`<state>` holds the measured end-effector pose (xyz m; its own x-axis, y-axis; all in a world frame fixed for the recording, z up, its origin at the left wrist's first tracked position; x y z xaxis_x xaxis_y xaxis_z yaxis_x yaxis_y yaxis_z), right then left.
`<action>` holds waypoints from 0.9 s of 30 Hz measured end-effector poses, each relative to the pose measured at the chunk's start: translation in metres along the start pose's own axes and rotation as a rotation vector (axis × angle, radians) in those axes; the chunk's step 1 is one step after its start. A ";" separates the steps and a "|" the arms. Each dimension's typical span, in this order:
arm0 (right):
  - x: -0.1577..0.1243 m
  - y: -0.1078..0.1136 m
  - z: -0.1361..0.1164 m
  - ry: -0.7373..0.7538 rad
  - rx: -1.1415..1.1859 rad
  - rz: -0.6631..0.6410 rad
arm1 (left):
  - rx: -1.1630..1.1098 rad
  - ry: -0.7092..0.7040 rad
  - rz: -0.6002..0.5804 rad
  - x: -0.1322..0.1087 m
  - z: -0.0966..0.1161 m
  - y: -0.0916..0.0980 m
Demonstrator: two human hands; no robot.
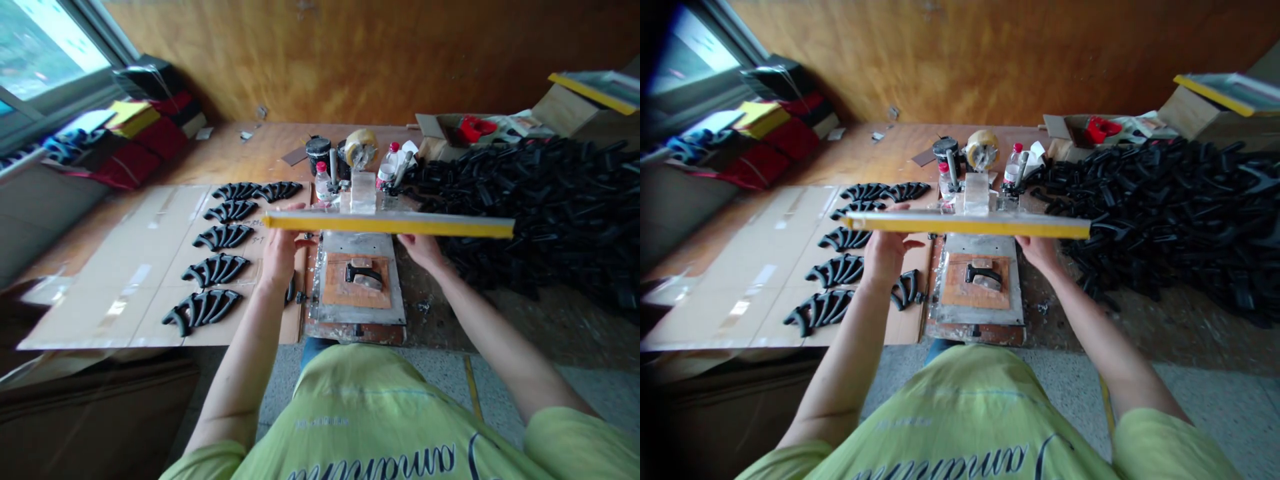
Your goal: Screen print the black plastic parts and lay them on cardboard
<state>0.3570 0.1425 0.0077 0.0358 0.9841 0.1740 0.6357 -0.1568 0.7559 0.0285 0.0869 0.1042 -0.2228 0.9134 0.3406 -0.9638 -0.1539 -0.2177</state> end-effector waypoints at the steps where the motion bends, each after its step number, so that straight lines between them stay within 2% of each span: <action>1: -0.015 -0.013 0.000 0.016 -0.061 -0.058 | -0.008 -0.010 -0.010 0.014 0.003 -0.006; 4: -0.053 -0.052 -0.010 0.062 -0.343 -0.205 | -0.006 -0.044 0.000 0.039 0.007 -0.015; 6: -0.066 -0.067 -0.021 0.046 -0.465 -0.265 | 0.014 -0.053 0.069 0.031 0.002 -0.015; 7: -0.070 -0.070 -0.026 0.002 -0.483 -0.279 | 0.028 -0.024 0.102 0.018 -0.004 -0.014; 9: -0.076 -0.071 -0.038 -0.110 -0.456 -0.268 | 0.056 0.150 0.081 -0.024 -0.022 -0.014; 10: -0.081 -0.071 -0.045 -0.143 -0.423 -0.242 | 0.066 0.316 -0.007 -0.051 -0.033 -0.016; 11: -0.087 -0.071 -0.054 -0.145 -0.386 -0.207 | 0.064 0.507 -0.153 -0.078 -0.045 -0.020; 12: -0.095 -0.072 -0.064 -0.106 -0.350 -0.181 | 0.053 0.662 -0.228 -0.105 -0.055 -0.023; 14: -0.113 -0.078 -0.084 0.082 -0.271 -0.198 | -0.017 0.752 -0.158 -0.145 -0.073 -0.028; 16: -0.127 -0.080 -0.094 0.314 -0.179 -0.287 | -0.069 0.746 0.013 -0.165 -0.084 -0.023; 17: -0.130 -0.076 -0.091 0.384 -0.140 -0.316 | -0.070 0.733 0.085 -0.168 -0.089 -0.016; 18: -0.129 -0.067 -0.082 0.395 -0.114 -0.311 | -0.046 0.718 0.140 -0.169 -0.092 -0.004; 20: -0.120 -0.038 -0.044 0.237 -0.121 -0.187 | 0.061 0.676 0.211 -0.166 -0.096 0.031; 23: -0.108 0.026 0.045 -0.230 -0.300 0.130 | 0.314 0.631 0.312 -0.167 -0.103 0.100; 24: -0.109 0.046 0.076 -0.376 -0.406 0.188 | 0.405 0.652 0.346 -0.169 -0.106 0.122; 25: -0.112 0.062 0.106 -0.515 -0.506 0.203 | 0.496 0.685 0.365 -0.171 -0.110 0.140; 27: -0.126 0.083 0.155 -0.726 -0.624 0.102 | 0.702 0.779 0.295 -0.172 -0.118 0.166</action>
<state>0.5243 0.0187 -0.0492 0.6700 0.7421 -0.0174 0.0858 -0.0542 0.9948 -0.0754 -0.0513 -0.0989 -0.5434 0.7554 -0.3661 -0.8116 -0.3612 0.4592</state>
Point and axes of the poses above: each hand's wrist, its own x-axis towards the middle knuckle, its own y-axis out of the back of the hand, z = x × y, the point moved 1 cm from there along x, towards the middle knuckle, and after that the axes turned 14 degrees about -y, right-handed, at the moved point
